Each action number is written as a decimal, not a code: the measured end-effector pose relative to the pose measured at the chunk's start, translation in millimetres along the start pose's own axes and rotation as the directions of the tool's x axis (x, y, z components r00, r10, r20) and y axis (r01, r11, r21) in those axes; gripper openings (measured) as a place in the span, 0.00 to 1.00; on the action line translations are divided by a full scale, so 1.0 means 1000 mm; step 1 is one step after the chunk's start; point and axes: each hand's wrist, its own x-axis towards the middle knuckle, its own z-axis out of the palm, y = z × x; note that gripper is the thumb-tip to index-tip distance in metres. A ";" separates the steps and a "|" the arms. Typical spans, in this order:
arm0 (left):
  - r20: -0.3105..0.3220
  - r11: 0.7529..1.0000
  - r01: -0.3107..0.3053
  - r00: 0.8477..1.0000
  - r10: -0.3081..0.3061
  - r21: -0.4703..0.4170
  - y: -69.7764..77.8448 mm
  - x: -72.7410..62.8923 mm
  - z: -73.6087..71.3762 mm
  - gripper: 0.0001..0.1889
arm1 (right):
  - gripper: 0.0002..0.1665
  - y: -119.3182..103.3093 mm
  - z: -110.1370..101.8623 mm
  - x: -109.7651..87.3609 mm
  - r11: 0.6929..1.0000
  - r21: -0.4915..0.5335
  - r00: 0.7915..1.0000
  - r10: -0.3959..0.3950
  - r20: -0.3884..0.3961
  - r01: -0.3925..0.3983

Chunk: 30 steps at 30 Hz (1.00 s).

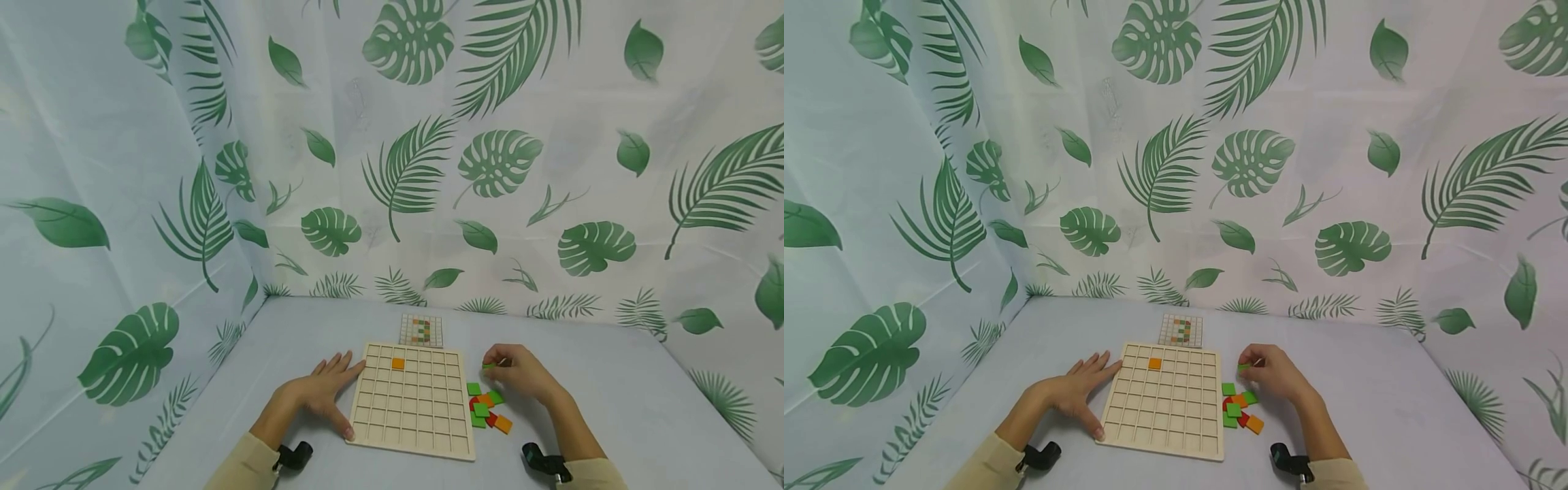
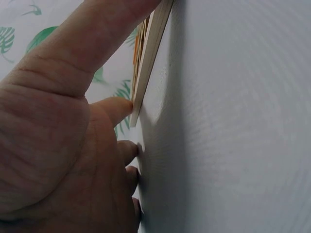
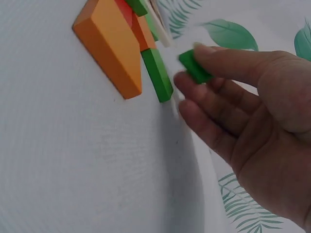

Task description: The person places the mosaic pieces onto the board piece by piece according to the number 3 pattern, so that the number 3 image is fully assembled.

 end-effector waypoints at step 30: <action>0.008 1.000 -0.012 1.000 0.012 0.003 0.003 -0.002 -0.001 0.73 | 0.18 -0.050 0.025 0.016 0.985 0.083 0.956 -0.122 -0.268 0.149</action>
